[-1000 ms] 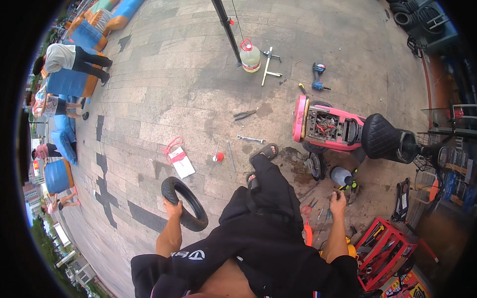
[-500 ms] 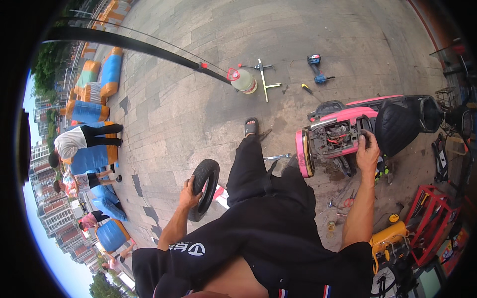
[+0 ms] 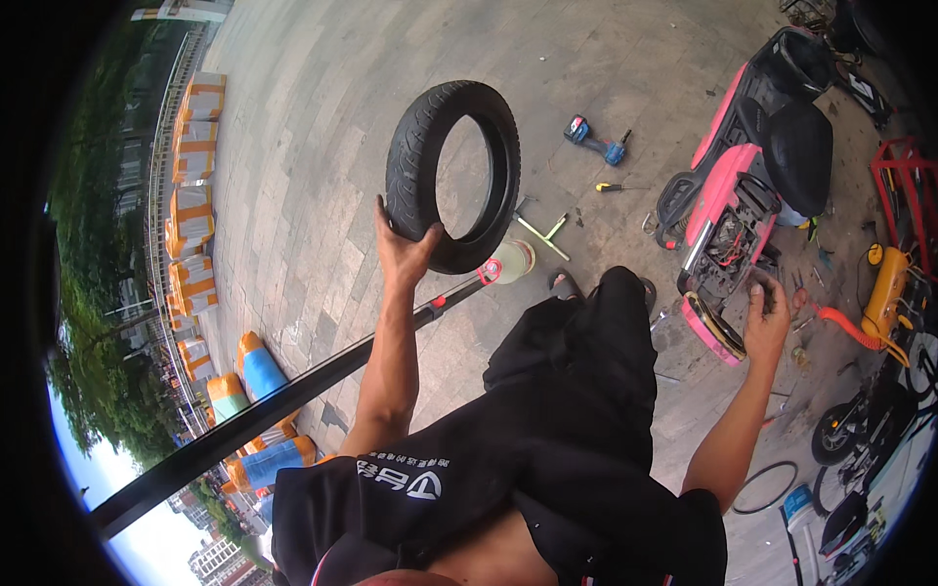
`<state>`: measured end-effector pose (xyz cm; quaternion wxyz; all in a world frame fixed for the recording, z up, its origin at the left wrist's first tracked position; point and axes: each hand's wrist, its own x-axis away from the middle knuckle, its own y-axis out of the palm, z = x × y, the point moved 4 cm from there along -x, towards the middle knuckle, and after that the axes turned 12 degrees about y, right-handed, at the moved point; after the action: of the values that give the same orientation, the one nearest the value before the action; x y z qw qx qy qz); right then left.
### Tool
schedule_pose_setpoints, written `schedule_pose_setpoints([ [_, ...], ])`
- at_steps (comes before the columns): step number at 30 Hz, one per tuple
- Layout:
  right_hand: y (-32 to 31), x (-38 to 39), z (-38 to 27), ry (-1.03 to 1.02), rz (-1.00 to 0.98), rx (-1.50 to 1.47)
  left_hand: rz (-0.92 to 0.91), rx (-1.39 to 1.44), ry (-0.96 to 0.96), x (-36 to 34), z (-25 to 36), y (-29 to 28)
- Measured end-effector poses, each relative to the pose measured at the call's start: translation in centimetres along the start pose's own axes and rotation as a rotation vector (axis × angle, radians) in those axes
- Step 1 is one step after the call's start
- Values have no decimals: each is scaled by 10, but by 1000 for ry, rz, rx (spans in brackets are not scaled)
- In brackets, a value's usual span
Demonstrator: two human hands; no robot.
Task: The person uses a tire iron to pry a tire off a scooter wheel, working around the rim until the tire separates. The person then carries the removed tire to a stack of other tires and places it on top.
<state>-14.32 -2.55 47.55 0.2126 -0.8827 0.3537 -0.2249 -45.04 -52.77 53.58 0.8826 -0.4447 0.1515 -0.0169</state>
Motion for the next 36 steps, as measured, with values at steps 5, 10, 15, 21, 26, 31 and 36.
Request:
schedule_pose_setpoints([
  [5, 24, 57, 21, 335, 280, -122, 8, 416, -218, -127, -77, 47],
  [10, 145, -22, 0, 315, -25, -117, 10, 297, -392, -190, -189, 103],
  [15, 252, -180, -14, 524, -276, 460, -145, 44, -681, -187, -281, 143],
  [21, 290, -389, -100, 521, -145, 308, -255, -234, -1122, -160, -330, 109],
  [26, 374, -530, -235, 490, -187, 64, -358, -188, -1428, -164, -321, 66],
  [31, 485, -602, -327, 494, -302, 142, -420, -125, -1544, -232, -351, 63],
  [36, 591, -652, -399, 803, -338, 304, -330, -72, -1441, -365, -412, 81],
])
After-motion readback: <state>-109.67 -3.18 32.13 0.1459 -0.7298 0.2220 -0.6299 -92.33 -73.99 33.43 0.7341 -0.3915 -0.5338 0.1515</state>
